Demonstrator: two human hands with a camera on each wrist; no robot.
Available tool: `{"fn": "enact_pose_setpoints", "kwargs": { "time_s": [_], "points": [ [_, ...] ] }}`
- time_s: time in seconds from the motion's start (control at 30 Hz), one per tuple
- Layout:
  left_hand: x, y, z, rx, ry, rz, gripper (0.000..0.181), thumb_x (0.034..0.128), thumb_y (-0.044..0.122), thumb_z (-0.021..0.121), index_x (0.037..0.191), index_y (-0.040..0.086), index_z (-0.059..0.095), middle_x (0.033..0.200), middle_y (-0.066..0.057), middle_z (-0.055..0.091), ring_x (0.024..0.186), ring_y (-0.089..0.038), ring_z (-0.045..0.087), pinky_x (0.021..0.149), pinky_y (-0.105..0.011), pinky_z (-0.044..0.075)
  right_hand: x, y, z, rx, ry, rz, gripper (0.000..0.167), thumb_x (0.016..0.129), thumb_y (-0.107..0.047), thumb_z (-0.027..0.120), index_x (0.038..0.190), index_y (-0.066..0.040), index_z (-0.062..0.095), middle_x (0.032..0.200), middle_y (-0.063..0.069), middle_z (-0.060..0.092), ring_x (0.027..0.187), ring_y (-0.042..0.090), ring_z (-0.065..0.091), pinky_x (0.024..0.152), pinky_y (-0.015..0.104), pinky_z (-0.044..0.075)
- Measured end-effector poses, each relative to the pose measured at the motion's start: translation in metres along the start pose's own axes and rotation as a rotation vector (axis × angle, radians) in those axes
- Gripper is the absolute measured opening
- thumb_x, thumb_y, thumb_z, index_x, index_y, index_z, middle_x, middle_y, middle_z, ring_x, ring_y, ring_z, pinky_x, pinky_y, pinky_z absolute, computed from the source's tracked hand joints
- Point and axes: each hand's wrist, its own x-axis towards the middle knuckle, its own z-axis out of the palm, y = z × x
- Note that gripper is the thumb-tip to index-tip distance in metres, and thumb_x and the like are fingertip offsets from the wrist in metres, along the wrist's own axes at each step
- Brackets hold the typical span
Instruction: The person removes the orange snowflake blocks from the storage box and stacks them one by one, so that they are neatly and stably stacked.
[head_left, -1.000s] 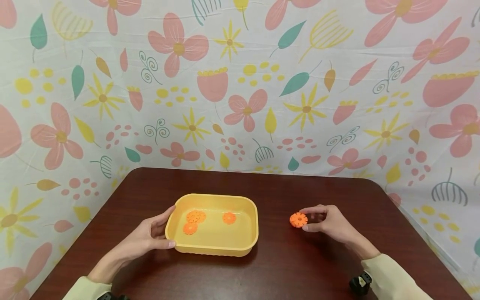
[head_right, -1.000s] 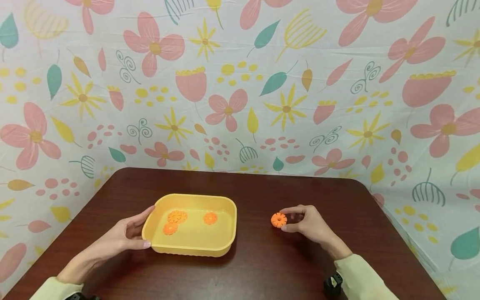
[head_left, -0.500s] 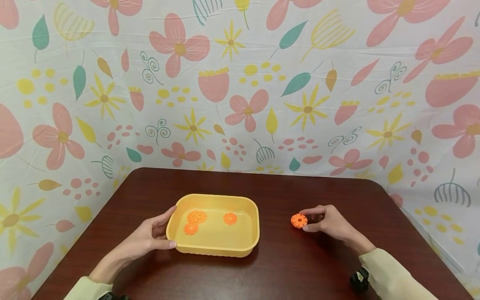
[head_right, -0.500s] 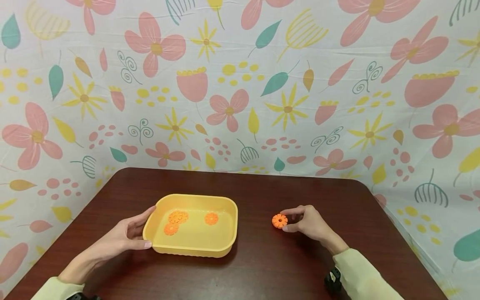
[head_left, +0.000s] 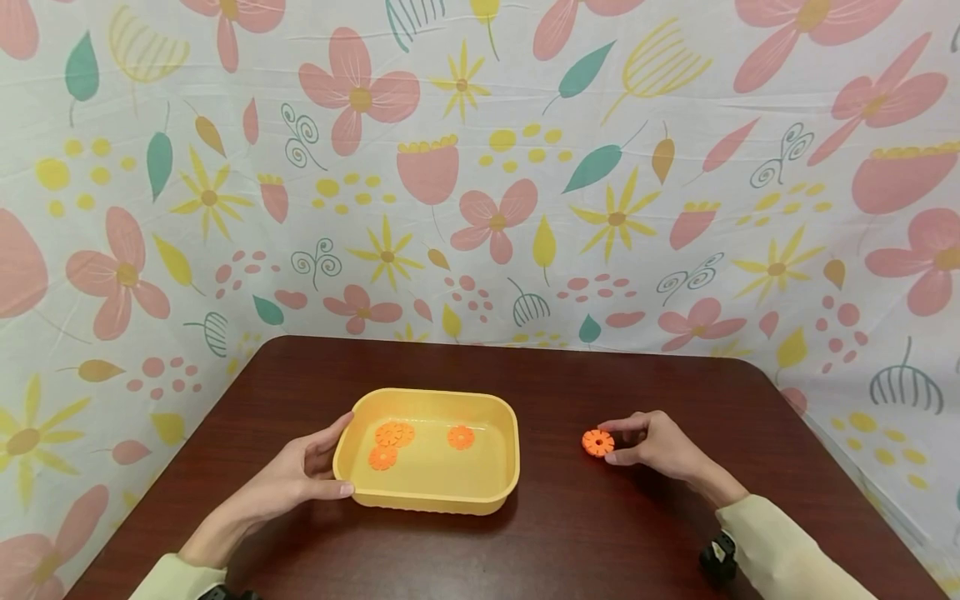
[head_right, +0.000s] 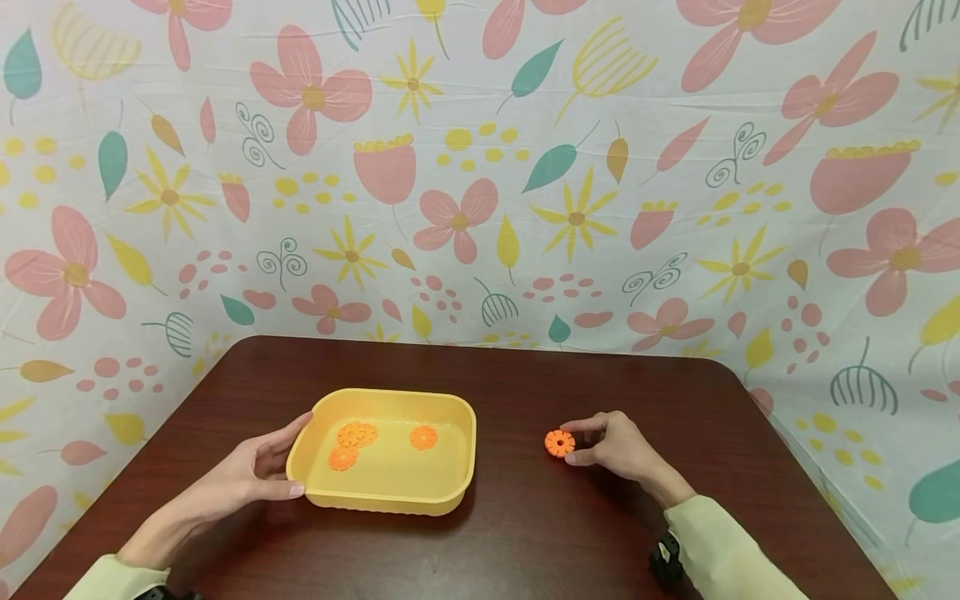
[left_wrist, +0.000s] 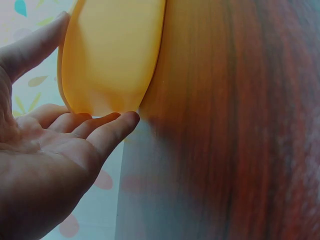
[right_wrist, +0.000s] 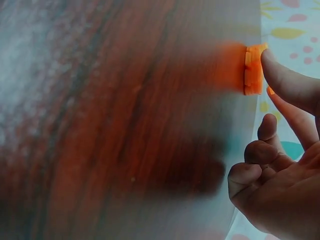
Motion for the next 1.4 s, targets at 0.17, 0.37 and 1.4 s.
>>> {"fn": "enact_pose_setpoints", "kwargs": {
  "time_s": [0.17,0.37,1.4],
  "points": [
    [0.0000,-0.0018,-0.0008,-0.006,0.002,-0.003,0.099,0.0937,0.000,0.076,0.167,-0.001,0.009,0.172,-0.025,0.012,0.148,-0.050,0.032,0.104,-0.033,0.051,0.0010,0.0012,0.0008,-0.019,-0.004,-0.004,0.047,0.081,-0.012,0.092,0.124,-0.001,0.078,0.088,0.010,0.060,0.080,0.025,0.049,0.060,0.028,0.040],
    [0.0000,-0.0020,-0.0009,-0.005,0.003,0.001,0.100,0.0937,0.001,0.076,0.168,-0.001,0.009,0.172,-0.025,0.012,0.148,-0.049,0.032,0.104,-0.033,0.051,0.0022,0.0005,0.0009,-0.034,-0.011,-0.007,0.047,0.081,-0.012,0.092,0.124,-0.002,0.078,0.086,0.010,0.059,0.079,0.025,0.048,0.059,0.028,0.039],
    [0.0011,-0.0030,-0.0020,0.001,0.006,0.003,0.099,0.0931,0.000,0.076,0.167,-0.002,0.010,0.171,-0.025,0.013,0.148,-0.050,0.033,0.103,-0.031,0.051,0.0028,0.0005,0.0006,-0.042,0.001,-0.026,0.051,0.080,-0.013,0.093,0.127,0.000,0.076,0.088,0.011,0.056,0.078,0.024,0.047,0.058,0.027,0.037]
  ]
}}
